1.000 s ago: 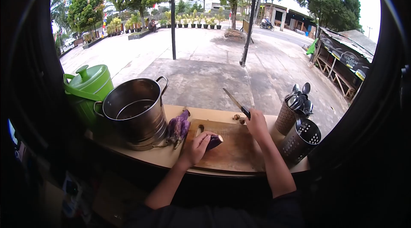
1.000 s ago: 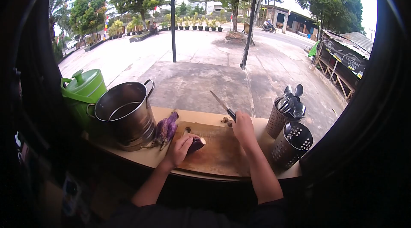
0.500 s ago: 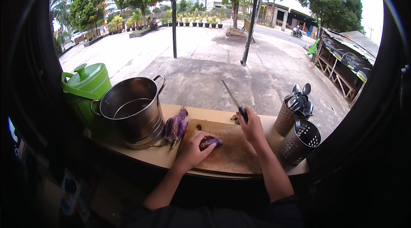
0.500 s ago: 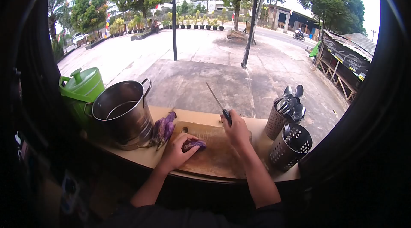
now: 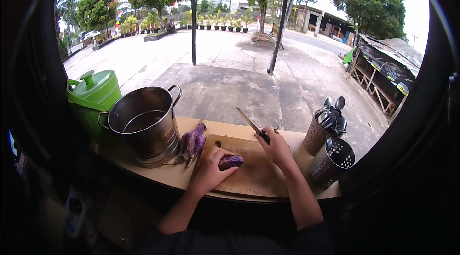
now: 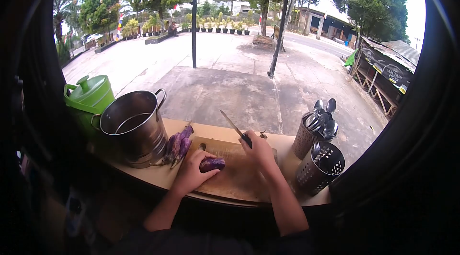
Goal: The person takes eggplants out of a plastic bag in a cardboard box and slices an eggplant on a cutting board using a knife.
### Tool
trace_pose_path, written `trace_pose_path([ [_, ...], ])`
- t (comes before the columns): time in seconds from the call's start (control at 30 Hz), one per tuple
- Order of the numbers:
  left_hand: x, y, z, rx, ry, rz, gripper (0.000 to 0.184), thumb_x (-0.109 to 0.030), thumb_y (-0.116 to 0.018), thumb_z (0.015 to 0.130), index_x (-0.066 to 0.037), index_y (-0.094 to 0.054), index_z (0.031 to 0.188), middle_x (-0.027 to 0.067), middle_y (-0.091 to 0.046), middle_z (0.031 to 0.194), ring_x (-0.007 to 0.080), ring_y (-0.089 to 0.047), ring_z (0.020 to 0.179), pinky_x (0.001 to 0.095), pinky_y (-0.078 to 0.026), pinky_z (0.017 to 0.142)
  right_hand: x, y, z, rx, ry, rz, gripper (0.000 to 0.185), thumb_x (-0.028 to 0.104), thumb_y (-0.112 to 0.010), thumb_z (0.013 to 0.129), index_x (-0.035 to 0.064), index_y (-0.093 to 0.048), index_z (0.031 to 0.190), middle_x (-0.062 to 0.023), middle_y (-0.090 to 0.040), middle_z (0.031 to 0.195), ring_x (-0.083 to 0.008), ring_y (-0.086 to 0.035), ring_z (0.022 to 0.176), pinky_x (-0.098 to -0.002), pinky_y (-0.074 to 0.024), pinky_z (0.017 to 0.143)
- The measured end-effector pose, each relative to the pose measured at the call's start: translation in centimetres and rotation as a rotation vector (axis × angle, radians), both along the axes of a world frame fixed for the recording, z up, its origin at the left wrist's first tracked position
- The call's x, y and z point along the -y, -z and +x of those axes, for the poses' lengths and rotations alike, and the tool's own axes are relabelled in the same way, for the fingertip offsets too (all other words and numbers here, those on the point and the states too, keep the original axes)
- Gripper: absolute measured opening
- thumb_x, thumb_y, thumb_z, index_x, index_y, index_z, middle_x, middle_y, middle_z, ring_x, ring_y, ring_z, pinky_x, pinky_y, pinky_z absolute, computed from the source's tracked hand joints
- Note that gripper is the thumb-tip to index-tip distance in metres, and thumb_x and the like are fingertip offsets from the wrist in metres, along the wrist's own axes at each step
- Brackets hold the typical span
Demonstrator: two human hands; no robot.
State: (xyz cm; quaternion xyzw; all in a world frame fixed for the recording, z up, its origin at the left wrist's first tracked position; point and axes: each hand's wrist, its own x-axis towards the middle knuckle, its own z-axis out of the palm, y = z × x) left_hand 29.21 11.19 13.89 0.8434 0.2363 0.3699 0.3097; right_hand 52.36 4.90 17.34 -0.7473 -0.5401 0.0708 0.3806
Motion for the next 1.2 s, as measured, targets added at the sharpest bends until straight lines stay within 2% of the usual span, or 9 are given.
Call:
trace_pose_path([
  [0.3, 0.8, -0.1, 0.2, -0.112, -0.124, 0.099, 0.031, -0.031, -0.073, 0.087, -0.004, -0.07, 0.104, 0.0133, -0.065, 0.103, 0.0319, -0.06, 0.098, 0.0407, -0.048, 0.089, 0.3, 0.4, 0.2, 0.03, -0.077, 0.007, 0.035, 0.023, -0.062, 0.097, 0.0118, -0.052, 0.129, -0.0218, -0.068, 0.086, -0.0406, -0.066, 0.083, -0.047, -0.0488, 0.073],
  [0.5, 0.6, -0.1, 0.6, 0.039, -0.064, 0.281, 0.016, -0.015, -0.062, 0.094, -0.005, -0.066, 0.106, 0.0129, -0.061, 0.109, 0.0335, -0.056, 0.105, 0.0434, -0.046, 0.095, 0.9, -0.8, -0.4, -0.04, -0.129, -0.082, 0.046, 0.016, -0.061, 0.096, 0.0202, -0.048, 0.14, -0.0208, -0.066, 0.084, -0.0364, -0.066, 0.079, -0.0438, -0.0492, 0.075],
  [0.73, 0.0, 0.3, 0.9, -0.001, -0.03, 0.277, 0.016, -0.016, -0.069, 0.089, -0.006, -0.067, 0.102, 0.0111, -0.064, 0.104, 0.0328, -0.058, 0.104, 0.0439, -0.046, 0.091, 4.0, -1.6, -2.8, 0.013, -0.195, 0.15, 0.048, 0.013, -0.061, 0.095, 0.0183, -0.05, 0.141, -0.0222, -0.065, 0.082, -0.0353, -0.066, 0.075, -0.0429, -0.0498, 0.073],
  [0.8, 0.0, 0.4, 0.7, -0.022, -0.013, 0.27, 0.024, -0.021, -0.072, 0.087, -0.006, -0.066, 0.105, 0.0123, -0.062, 0.107, 0.034, -0.056, 0.105, 0.0444, -0.046, 0.092, 6.9, -3.3, -5.5, -0.189, -0.047, -0.086, 0.048, 0.012, -0.061, 0.096, 0.0171, -0.05, 0.143, -0.014, -0.062, 0.073, -0.0278, -0.06, 0.061, -0.0386, -0.0521, 0.067],
  [0.83, -0.1, 0.6, 0.8, -0.045, -0.022, 0.256, 0.027, -0.023, -0.073, 0.087, -0.006, -0.065, 0.106, 0.0127, -0.061, 0.108, 0.0347, -0.055, 0.106, 0.0444, -0.046, 0.092, 7.9, -2.7, -6.2, -0.174, -0.073, -0.07, 0.049, 0.012, -0.059, 0.095, 0.0173, -0.049, 0.142, -0.0263, -0.064, 0.08, -0.0433, -0.067, 0.078, -0.046, -0.0505, 0.072],
  [0.93, -0.2, 1.0, 1.1, -0.096, -0.029, 0.254, 0.031, -0.026, -0.072, 0.088, -0.006, -0.063, 0.11, 0.0139, -0.059, 0.11, 0.036, -0.053, 0.107, 0.0451, -0.045, 0.093, 10.0, -1.4, -8.7, -0.115, -0.089, -0.018, 0.047, 0.013, -0.06, 0.096, 0.0181, -0.051, 0.142, -0.0187, -0.059, 0.069, -0.0295, -0.059, 0.057, -0.0407, -0.0495, 0.063],
  [0.97, -0.3, 1.2, 1.1, -0.12, -0.038, 0.274, 0.033, -0.027, -0.071, 0.089, -0.006, -0.061, 0.112, 0.0145, -0.057, 0.11, 0.0367, -0.052, 0.108, 0.0457, -0.045, 0.094, 10.5, -1.3, -9.4, -0.112, -0.066, -0.052, 0.046, 0.012, -0.06, 0.096, 0.0177, -0.052, 0.141, -0.0244, -0.061, 0.076, -0.0381, -0.064, 0.067, -0.0436, -0.0491, 0.066],
  [1.1, -0.4, 1.7, 1.0, -0.14, -0.031, 0.33, 0.033, -0.026, -0.068, 0.091, -0.006, -0.058, 0.115, 0.0153, -0.055, 0.113, 0.0369, -0.05, 0.11, 0.047, -0.043, 0.095, 11.5, 0.1, -11.0, -0.078, -0.036, -0.016, 0.046, 0.012, -0.06, 0.095, 0.0174, -0.052, 0.14, -0.0256, -0.067, 0.093, -0.0454, -0.065, 0.088, -0.0487, -0.0505, 0.075],
  [1.2, -0.4, 1.5, 1.1, -0.139, -0.037, 0.382, 0.034, -0.026, -0.067, 0.091, -0.008, -0.058, 0.118, 0.0121, -0.054, 0.112, 0.0336, -0.05, 0.106, 0.0447, -0.045, 0.091, 11.8, 1.4, -11.3, 0.001, -0.016, -0.052, 0.052, 0.014, -0.058, 0.095, 0.0215, -0.046, 0.145, -0.0223, -0.068, 0.088, -0.0434, -0.066, 0.079, -0.0503, -0.0522, 0.071],
])
